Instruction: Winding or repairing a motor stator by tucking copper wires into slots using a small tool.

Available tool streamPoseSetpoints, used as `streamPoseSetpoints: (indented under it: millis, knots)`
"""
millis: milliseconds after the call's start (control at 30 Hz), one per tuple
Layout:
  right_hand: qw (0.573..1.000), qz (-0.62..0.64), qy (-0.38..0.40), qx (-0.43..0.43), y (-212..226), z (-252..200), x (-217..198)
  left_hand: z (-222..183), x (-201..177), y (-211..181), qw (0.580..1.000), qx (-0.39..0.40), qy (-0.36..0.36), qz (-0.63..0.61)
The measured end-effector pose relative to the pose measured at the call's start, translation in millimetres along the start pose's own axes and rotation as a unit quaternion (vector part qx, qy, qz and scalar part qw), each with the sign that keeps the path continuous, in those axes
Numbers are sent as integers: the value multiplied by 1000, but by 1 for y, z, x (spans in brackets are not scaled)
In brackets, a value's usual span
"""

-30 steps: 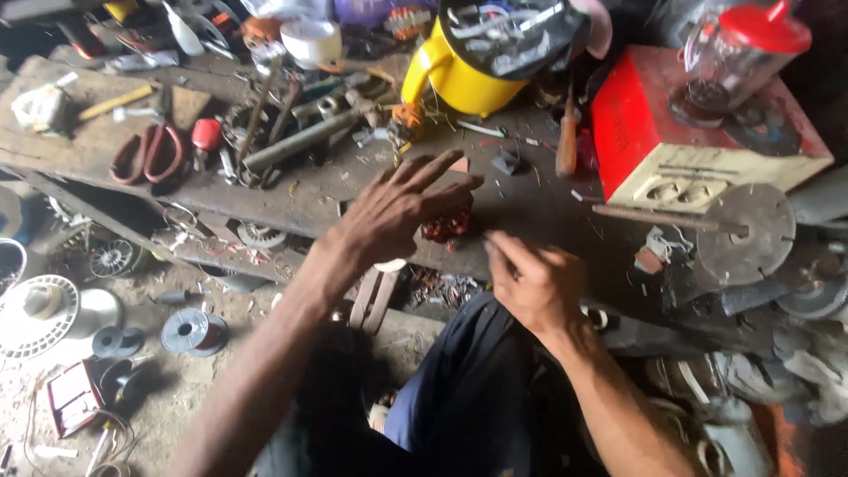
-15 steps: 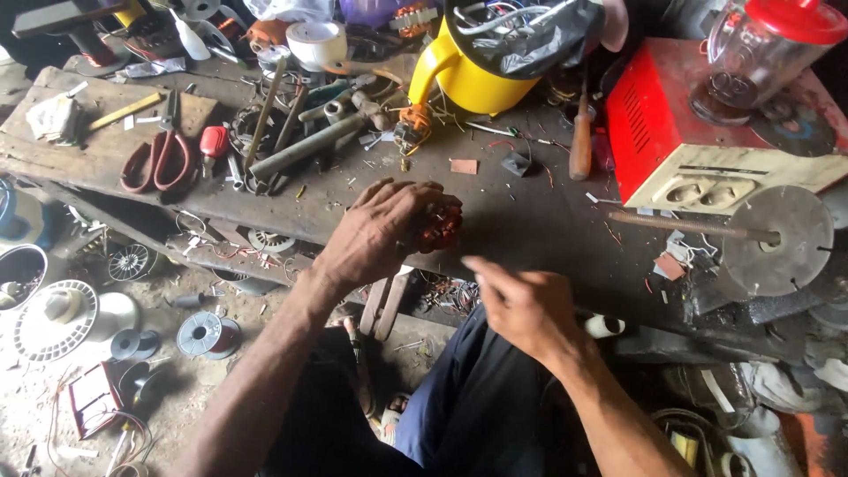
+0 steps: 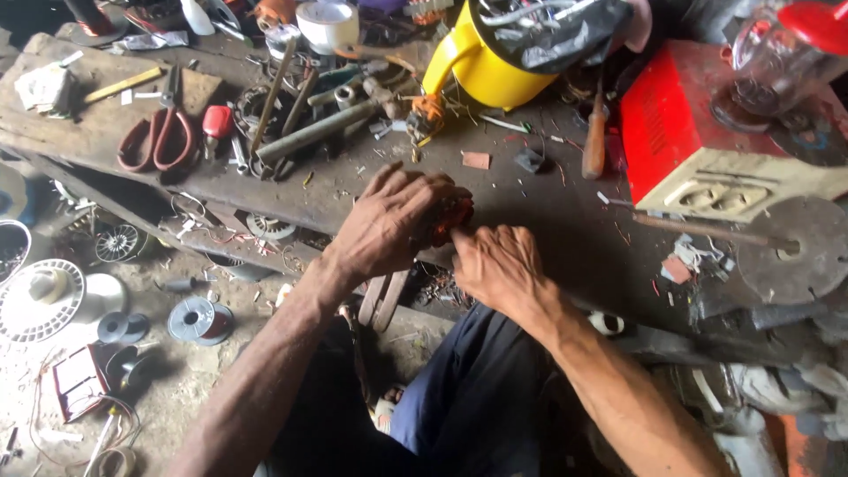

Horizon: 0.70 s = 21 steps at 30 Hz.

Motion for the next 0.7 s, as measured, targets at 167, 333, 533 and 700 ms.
streamPoseSetpoints:
  millis: [167, 333, 533, 700]
  knots:
    - [999, 14, -43, -18, 4, -7, -14, -3, 11, 12, 1000, -2, -21, -16]
    - [955, 145, -252, -51, 17, -44, -49, -7, 35, 4, 992, -43, -31, -117]
    - [930, 77, -356, -56, 23, -51, -28, -16, 25, -7, 997, -53, -9, 64]
    - [939, 67, -334, -52, 12, -49, -29, -21, 4, -19, 982, 41, 63, 175]
Point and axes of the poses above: each hand's wrist, its own z-axis towards the middle knuckle, its own x-axis out of the palm, y = z × x, the point moved 4 cm from there along z, towards the middle knuckle, and after that the axes turned 10 degrees about z, right-handed, at the moved point
